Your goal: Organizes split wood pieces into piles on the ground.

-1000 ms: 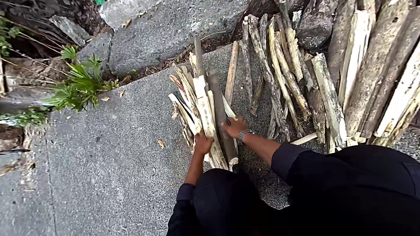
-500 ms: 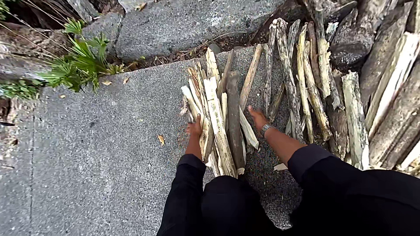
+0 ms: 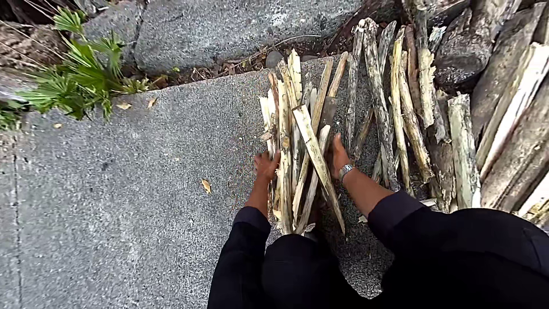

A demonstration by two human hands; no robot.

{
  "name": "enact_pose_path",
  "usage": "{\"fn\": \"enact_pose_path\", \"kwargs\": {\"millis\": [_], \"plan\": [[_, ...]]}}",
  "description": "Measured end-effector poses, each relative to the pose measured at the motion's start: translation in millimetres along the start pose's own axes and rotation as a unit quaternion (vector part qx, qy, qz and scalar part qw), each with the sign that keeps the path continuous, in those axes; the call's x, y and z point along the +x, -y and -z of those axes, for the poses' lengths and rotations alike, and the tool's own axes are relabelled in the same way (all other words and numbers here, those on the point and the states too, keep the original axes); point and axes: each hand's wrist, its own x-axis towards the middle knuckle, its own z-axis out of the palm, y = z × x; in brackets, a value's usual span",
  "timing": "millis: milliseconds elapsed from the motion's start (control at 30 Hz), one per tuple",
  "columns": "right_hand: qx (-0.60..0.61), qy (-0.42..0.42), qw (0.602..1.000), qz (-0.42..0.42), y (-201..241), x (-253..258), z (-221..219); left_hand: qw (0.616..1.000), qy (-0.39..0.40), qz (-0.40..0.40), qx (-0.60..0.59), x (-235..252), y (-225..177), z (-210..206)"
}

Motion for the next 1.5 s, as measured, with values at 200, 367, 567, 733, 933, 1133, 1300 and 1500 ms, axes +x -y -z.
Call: {"fn": "enact_pose_path", "kwargs": {"millis": [200,367,567,733,933,1133,1300,1500], "plan": [[-0.277,0.039,0.949,0.146,-36,-44,13,0.987,-0.027,0.035,-0.155,6,-1,-21],[-0.135,-0.014,0.988,0.075,-7,-22,12,0.957,0.058,0.046,-0.279,-5,1,-4],[-0.027,0.069,0.997,0.004,15,9,23,0.962,0.103,0.000,-0.253,-29,-38,11],[0.063,0.090,0.994,-0.017,6,-4,48,0.884,0.143,-0.006,-0.446,-34,-12,8],[0.020,0.081,0.996,-0.043,10,9,42,0.901,0.154,0.051,-0.403,-27,-26,7],[0.088,0.193,0.977,-0.019,12,16,44,0.914,0.228,0.054,-0.331,-6,-71,25],[0.071,0.156,0.984,-0.044,1,21,55,0.877,0.258,-0.016,-0.404,-16,9,17],[-0.098,0.055,0.990,-0.084,-6,28,46,0.864,0.208,-0.022,-0.457,-40,6,-6]]}}
